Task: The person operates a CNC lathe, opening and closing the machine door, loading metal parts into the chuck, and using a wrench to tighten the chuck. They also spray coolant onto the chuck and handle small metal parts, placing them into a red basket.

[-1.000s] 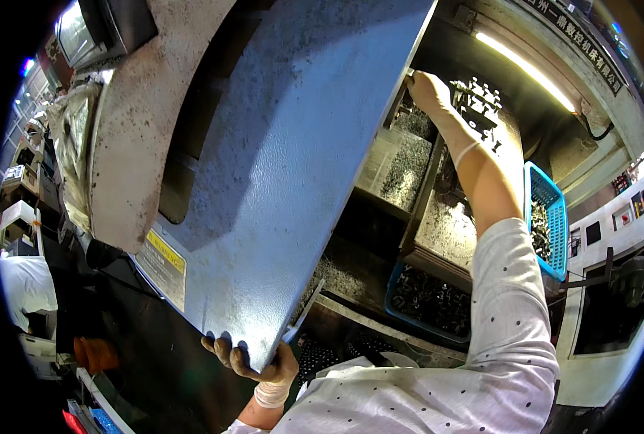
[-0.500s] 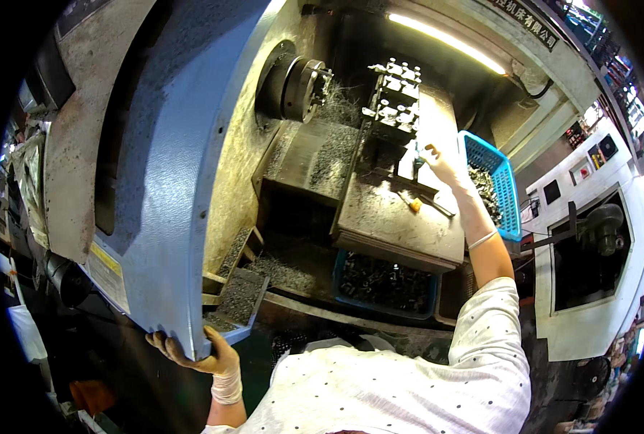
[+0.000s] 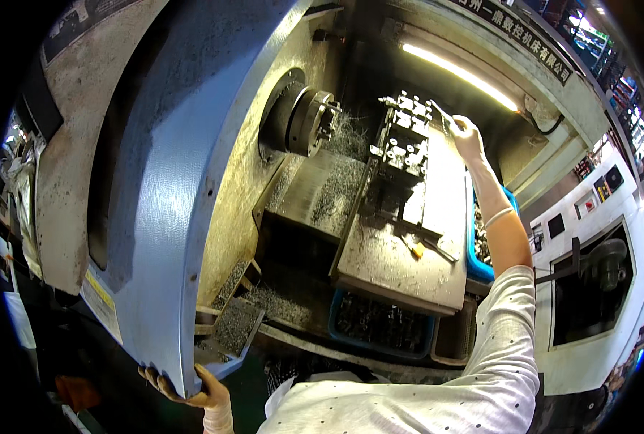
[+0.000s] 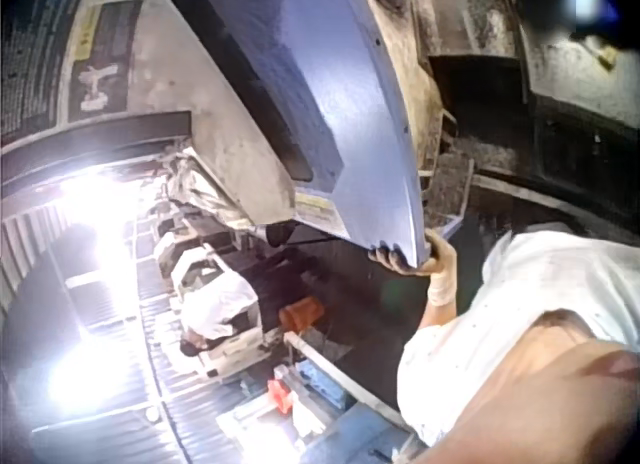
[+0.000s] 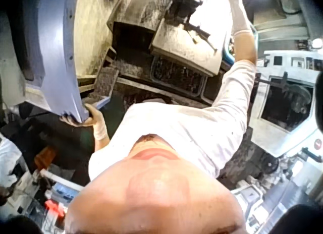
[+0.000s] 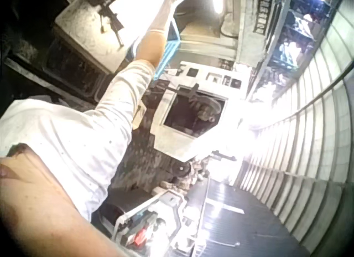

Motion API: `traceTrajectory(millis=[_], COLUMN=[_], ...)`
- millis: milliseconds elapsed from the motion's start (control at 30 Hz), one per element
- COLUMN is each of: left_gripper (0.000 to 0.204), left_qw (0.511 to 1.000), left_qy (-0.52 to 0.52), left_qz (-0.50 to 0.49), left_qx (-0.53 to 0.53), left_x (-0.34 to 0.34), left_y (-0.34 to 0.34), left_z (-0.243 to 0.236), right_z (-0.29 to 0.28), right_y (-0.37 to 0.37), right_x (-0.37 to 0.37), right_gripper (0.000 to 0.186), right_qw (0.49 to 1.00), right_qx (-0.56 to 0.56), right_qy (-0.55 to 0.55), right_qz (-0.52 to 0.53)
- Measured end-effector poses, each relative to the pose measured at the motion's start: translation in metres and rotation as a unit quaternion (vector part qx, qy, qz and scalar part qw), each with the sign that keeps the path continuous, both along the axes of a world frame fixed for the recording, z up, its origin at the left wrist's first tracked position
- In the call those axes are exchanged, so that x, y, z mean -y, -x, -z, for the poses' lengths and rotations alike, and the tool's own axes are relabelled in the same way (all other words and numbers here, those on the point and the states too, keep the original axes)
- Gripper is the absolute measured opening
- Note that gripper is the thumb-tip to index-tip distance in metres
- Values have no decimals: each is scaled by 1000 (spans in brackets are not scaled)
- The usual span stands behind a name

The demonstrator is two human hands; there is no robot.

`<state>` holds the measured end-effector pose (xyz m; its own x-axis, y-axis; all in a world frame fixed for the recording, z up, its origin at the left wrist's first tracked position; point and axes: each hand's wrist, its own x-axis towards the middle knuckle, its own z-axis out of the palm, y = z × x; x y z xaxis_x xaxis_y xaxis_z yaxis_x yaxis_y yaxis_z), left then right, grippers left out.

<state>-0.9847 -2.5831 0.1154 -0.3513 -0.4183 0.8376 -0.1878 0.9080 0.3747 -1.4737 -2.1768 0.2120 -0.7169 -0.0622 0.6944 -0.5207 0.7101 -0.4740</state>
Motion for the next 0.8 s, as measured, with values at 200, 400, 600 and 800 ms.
traceTrajectory(millis=[200, 400, 600, 800], left_gripper=[55, 55, 52, 52], left_qw=[986, 993, 991, 982], left_qy=[-144, -91, -92, -158], left_qz=[14, -68, -90, -71], left_qx=[-79, -25, -21, -73], left_x=[3, -6, -8, 5], left_y=[-17, -12, -14, -25], left_z=[47, 34, 38, 76], right_z=[-37, -31, -50, -27], right_y=[34, 57, 71, 71], right_x=[110, 156, 129, 142], right_gripper=[22, 22, 20, 21], right_qw=[964, 917, 932, 931], right_qx=[101, 209, 356, 168], right_qy=[-229, -272, 66, -278], right_qz=[92, 202, 7, 167])
